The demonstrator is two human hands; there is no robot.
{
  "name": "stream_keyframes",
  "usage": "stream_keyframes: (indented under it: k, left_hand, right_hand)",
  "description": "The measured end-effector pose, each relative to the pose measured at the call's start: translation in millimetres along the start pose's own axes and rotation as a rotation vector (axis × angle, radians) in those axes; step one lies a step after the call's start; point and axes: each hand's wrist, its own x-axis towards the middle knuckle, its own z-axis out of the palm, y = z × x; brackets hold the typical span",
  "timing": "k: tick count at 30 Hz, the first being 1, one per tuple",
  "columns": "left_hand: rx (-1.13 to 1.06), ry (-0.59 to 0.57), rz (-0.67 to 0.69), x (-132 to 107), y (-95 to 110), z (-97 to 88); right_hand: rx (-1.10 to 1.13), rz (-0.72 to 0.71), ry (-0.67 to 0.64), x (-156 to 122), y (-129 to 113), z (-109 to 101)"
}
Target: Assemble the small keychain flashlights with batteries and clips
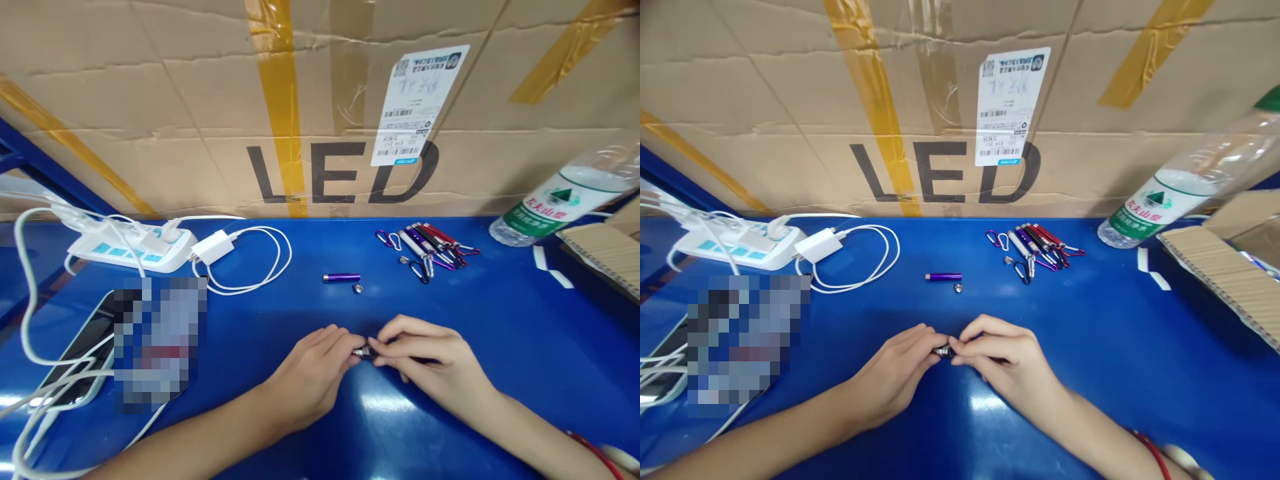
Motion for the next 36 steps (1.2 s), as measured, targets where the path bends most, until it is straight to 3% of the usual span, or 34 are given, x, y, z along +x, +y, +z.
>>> stream_keyframes:
  k: [4, 12, 26, 36]
  left_hand:
    - [0.03, -0.005, 0.046, 1, -1, 2.2]
    - [-0.006, 0.012, 0.124, 1, -1, 2.9]
    - [0.097, 0.146, 0.121, 1, 1, 4.2]
    - [0.138, 0.155, 0.015, 3, 5, -0.6]
  right_hand:
    - [0.084, 0.097, -0.036, -1, 2, 1]
    - [0.098, 0.061, 0.002, -2, 4, 6]
    - [0.104, 0.3, 0.041, 0, -6, 10]
    - [0.002, 0.127, 0.057, -1, 1, 5]
